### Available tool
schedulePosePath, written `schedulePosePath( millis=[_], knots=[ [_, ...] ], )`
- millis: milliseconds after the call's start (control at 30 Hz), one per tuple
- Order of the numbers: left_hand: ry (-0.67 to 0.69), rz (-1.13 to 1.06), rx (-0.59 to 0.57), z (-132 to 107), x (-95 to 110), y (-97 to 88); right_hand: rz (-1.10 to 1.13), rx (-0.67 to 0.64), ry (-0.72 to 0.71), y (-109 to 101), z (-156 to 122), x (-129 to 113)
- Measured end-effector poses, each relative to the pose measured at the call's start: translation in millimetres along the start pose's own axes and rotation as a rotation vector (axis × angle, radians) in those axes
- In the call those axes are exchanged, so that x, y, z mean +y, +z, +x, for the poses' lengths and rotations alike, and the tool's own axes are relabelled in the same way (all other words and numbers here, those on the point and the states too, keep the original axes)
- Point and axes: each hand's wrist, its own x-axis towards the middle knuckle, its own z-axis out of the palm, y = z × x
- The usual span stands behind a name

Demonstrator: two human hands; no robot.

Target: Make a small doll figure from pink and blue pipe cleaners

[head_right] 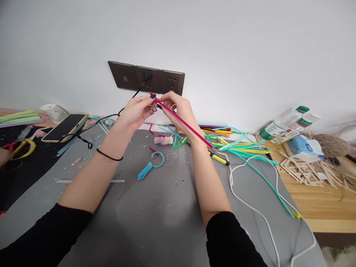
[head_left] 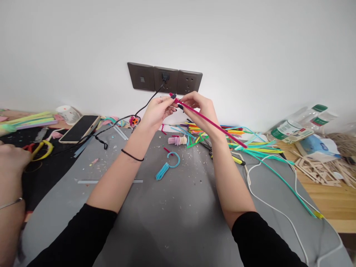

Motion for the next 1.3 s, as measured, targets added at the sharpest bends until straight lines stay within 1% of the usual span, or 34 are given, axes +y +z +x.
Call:
schedulePosePath(
  millis=[200, 400, 567, 667, 800, 933, 1000, 1167, 1300],
  knots=[
    [0.003, 0.013, -0.006, 0, -1, 1.3, -0.006, -0.002, 0.03, 0, 1, 0],
    [0.035, 0.127, -0.061, -2, 0, 1.3, 0.009, -0.036, 0.048, -2, 2, 5],
    [0.056, 0.261, -0.15, -4, 4, -1.1, 0.038, -0.07, 0.101, -5, 2, 8],
    [0.076, 0.324, -0.216, -6, 7, -3.0, 0.098, -0.089, 0.122, -6, 2, 8],
    [0.105, 0.348, -0.284, -8, 9, -4.6, 0.188, -0.126, 0.152, -7, 2, 7],
    [0.12, 0.361, -0.343, -9, 12, -4.4, 0.207, -0.126, 0.175, -9, 2, 8],
    [0.116, 0.39, -0.368, -11, 14, -4.0, 0.208, -0.122, 0.165, -10, 3, 9],
    [0.102, 0.487, -0.411, -14, 20, -3.7, 0.255, -0.129, 0.086, -8, 3, 13],
    [0.055, 0.495, -0.425, -15, 20, -1.8, 0.258, -0.132, 0.054, -7, 4, 16]
  ],
)
